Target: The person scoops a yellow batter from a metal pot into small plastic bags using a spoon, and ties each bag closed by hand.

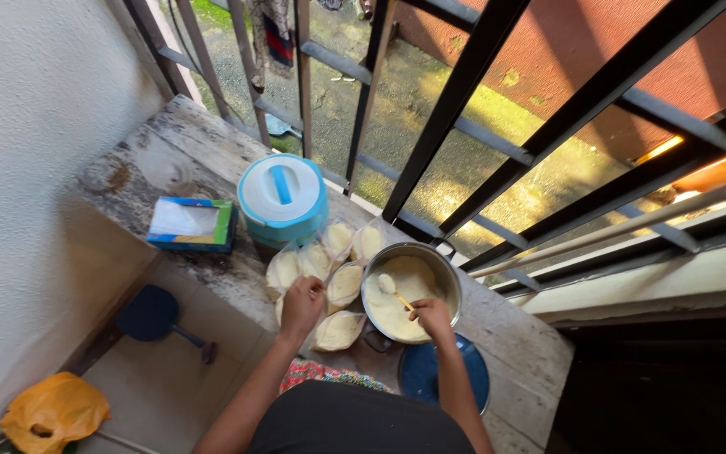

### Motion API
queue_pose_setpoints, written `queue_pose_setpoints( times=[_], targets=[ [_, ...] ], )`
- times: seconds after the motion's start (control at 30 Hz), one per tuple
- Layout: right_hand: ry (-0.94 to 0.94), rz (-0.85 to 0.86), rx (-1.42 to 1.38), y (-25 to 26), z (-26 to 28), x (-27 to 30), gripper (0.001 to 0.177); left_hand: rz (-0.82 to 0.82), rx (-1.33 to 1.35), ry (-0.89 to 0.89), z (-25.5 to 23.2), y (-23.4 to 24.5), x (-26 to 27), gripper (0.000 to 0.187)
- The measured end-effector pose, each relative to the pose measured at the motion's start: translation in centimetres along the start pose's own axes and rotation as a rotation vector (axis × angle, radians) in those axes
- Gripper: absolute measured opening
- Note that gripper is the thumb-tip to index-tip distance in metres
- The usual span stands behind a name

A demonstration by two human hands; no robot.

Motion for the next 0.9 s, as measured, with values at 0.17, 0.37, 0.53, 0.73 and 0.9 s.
queue_pose_setpoints(
  times=[0.17, 0.37, 0.53, 0.73, 0.9],
  targets=[
    [-0.001, 0.063, -0.017, -1.2, 2.6, 2.6, 0.033, -0.096, -0.34, -0.024, 3.6, 3.8, -1.0, 0.032],
    [-0.002, 0.163, 0.061, -6.9, 7.1, 7.4, 0.032, 0.109, -0.525, 0.141, 11.1, 2.9, -0.2, 0.033],
    [0.265, 0.159, 0.234, -13.6, 9.7, 9.2, 0.027, 0.12, -0.502, 0.108, 11.3, 3.8, -1.0, 0.019],
    [0.464, -0.021, 0.722, -18.4, 11.3, 12.5, 0.037, 0.182, -0.439, 0.111, 12.2, 4.6, -1.3, 0.02],
    [0.413, -0.097, 0.518, -16.1, 13.6, 12.8, 0.027, 0.247, -0.439, 0.122, 14.8, 3.3, -1.3, 0.019]
  ],
)
Point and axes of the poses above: each hand's wrist, its own x-axis away from the middle knuckle, its own y-axis out of the back of the hand, z = x × y, the point moved 8 cm from there along -x, towards the middle knuckle, and after that the axes turned 14 degrees about -z, right-handed, at the moved point
